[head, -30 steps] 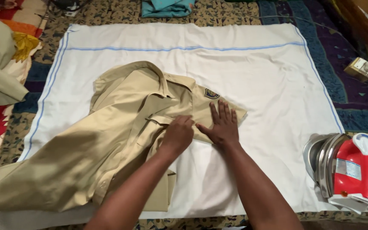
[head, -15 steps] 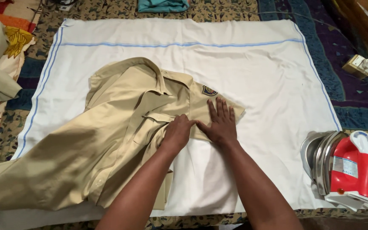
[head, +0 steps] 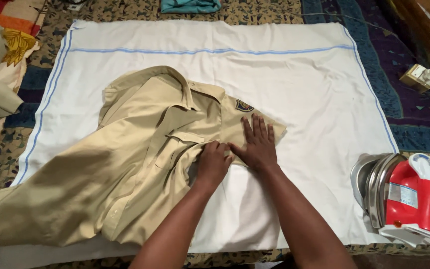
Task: Ironing a tan button-down shirt on a bed.
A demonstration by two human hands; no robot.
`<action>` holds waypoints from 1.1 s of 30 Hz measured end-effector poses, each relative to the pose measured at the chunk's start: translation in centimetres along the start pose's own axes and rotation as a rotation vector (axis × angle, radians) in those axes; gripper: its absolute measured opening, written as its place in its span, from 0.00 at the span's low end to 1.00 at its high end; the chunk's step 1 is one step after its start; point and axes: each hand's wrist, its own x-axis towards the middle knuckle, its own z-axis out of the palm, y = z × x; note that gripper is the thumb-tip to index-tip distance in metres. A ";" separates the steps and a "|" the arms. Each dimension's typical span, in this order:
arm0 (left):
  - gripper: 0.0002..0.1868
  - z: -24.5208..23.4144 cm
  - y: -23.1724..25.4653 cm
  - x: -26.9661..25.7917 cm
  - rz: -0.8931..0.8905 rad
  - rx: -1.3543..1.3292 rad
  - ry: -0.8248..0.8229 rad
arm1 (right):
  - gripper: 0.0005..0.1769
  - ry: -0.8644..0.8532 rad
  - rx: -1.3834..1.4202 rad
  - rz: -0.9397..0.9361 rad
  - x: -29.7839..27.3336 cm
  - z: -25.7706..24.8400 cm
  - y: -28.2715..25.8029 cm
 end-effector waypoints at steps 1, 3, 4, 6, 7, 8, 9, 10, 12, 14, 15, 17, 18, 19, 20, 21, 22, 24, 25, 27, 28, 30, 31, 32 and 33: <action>0.14 0.0 -0.4 -0.1 0.000 -0.001 0.000 | 0.57 0.000 -0.001 0.000 -0.2 -0.1 0.0; 0.18 0.0 -1.3 -0.2 -0.006 -0.140 -0.006 | 0.53 0.055 -0.037 -0.101 -0.7 -0.4 -0.1; 0.18 -0.4 -1.3 0.0 -0.007 -0.142 -0.003 | 0.53 0.055 -0.039 -0.104 -0.9 0.1 0.4; 0.23 -1.1 -1.2 0.1 -0.088 -0.227 -0.107 | 0.50 0.053 -0.062 -0.245 -1.6 1.0 1.4; 0.23 -1.2 -1.1 0.0 -0.088 -0.230 -0.107 | 0.50 0.051 -0.065 -0.245 -1.8 0.7 1.3; 0.25 -1.3 -1.0 0.1 -0.056 -0.224 -0.109 | 0.52 0.059 -0.045 -0.240 -2.0 0.4 1.3; 0.28 -1.4 -0.9 0.2 -0.024 -0.218 -0.111 | 0.53 0.067 -0.026 -0.235 -2.2 0.0 1.3; 0.28 -1.6 -0.8 0.4 -0.021 -0.219 -0.107 | 0.53 0.071 -0.029 -0.237 -2.1 -0.4 1.0; 0.32 -1.9 -0.7 0.7 0.011 -0.169 -0.140 | 0.57 -0.036 -0.003 -0.149 -1.9 -1.2 0.4; 0.35 -1.3 -0.9 2.0 -0.024 -0.181 -0.182 | 0.57 -0.054 0.008 -0.135 -1.7 -1.3 0.3; 0.39 -0.9 -0.9 2.7 -0.059 -0.195 -0.229 | 0.58 -0.075 0.020 -0.116 -1.7 -1.4 0.3; 0.34 0.8 -1.2 4.2 -0.020 -0.210 -0.191 | 0.58 -0.085 0.005 -0.095 -1.6 -1.3 0.1; 0.31 1.8 -1.3 4.9 0.014 -0.231 -0.156 | 0.58 -0.103 -0.012 -0.074 -1.7 -1.2 0.2; 0.31 3.3 -2.1 5.7 0.018 -0.231 -0.154 | 0.58 -0.099 -0.014 -0.073 -1.6 -1.5 0.0; 0.31 4.9 -2.9 6.5 0.129 -0.155 -0.131 | 0.59 -0.117 -0.012 -0.072 -1.5 -1.8 -0.1; 0.31 6.6 -3.7 7.2 0.240 -0.078 -0.108 | 0.59 -0.135 -0.010 -0.070 -1.5 -2.0 -0.2; 0.31 6.7 -3.7 8.1 0.240 -0.081 -0.108 | 0.59 -0.136 -0.013 -0.069 -1.4 -2.1 -0.2; 0.39 7.0 -3.7 9.9 0.072 0.293 -0.340 | 0.57 -0.135 0.032 -0.068 -1.5 -2.1 -0.2; 0.39 7.0 -3.8 10.2 0.073 0.290 -0.343 | 0.57 -0.138 0.030 -0.065 -1.4 -1.9 0.0; 0.37 6.9 -4.2 10.7 0.078 0.373 -0.278 | 0.58 -0.079 0.027 -0.085 -1.6 -1.2 0.2; 0.37 6.8 -4.1 10.9 0.081 0.374 -0.285 | 0.58 -0.082 0.030 -0.079 -1.6 -1.5 0.1; 0.38 6.6 -4.0 11.5 0.086 0.484 -0.282 | 0.57 -0.070 0.065 -0.087 -1.7 -2.1 -0.1; 0.38 6.4 -3.8 11.7 0.089 0.485 -0.286 | 0.57 -0.070 0.067 -0.082 -1.7 -1.9 0.0; 0.39 6.2 -3.7 11.8 0.081 0.512 -0.284 | 0.58 -0.069 0.067 -0.083 -1.6 -1.7 0.1; 0.39 6.0 -3.5 12.0 0.072 0.540 -0.283 | 0.58 -0.067 0.067 -0.084 -1.6 -1.6 0.2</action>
